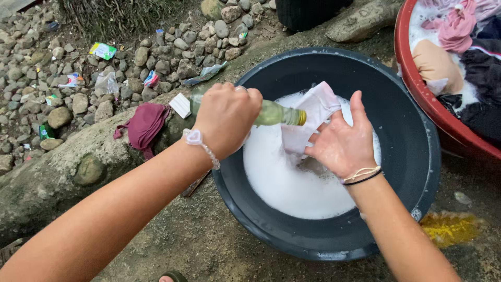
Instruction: The person washes clothes by hand in a basin of soapy water, scrubs individual items, pours liquid from a bottle onto the fabric, and moves items to a second basin to rinse them.
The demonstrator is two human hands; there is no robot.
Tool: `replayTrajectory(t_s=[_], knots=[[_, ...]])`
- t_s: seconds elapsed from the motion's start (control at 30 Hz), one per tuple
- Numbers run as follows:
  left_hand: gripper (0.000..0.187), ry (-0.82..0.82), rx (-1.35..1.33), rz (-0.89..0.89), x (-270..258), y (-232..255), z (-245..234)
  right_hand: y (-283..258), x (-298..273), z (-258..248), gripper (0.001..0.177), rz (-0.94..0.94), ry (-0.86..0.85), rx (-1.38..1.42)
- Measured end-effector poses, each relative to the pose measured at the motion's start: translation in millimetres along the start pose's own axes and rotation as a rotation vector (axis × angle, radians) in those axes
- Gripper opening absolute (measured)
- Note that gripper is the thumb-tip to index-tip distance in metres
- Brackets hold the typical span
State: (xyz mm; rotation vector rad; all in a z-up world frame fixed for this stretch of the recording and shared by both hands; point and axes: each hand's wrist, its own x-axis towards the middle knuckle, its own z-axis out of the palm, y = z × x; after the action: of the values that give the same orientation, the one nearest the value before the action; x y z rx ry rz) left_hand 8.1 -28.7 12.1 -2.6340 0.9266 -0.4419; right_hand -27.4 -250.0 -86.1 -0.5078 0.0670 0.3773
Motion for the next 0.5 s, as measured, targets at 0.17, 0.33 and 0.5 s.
replayTrajectory(t_s=[0.17, 0.33, 0.5], knots=[[0.019, -0.082, -0.284, -0.281, 0.3, -4.1, -2.9, -0.4, -0.2, -3.3, 0.078, -0.001, -0.069, 0.024], [0.026, -0.04, -0.469, -0.292, -0.4, -11.5, 5.4, -2.2, -0.2, -8.4, 0.078, 0.001, -0.054, 0.039], [0.018, -0.105, -0.14, -0.078, 13.5, 5.2, 12.9, -0.4, 3.8, -8.3, 0.075, -0.006, -0.013, 0.044]])
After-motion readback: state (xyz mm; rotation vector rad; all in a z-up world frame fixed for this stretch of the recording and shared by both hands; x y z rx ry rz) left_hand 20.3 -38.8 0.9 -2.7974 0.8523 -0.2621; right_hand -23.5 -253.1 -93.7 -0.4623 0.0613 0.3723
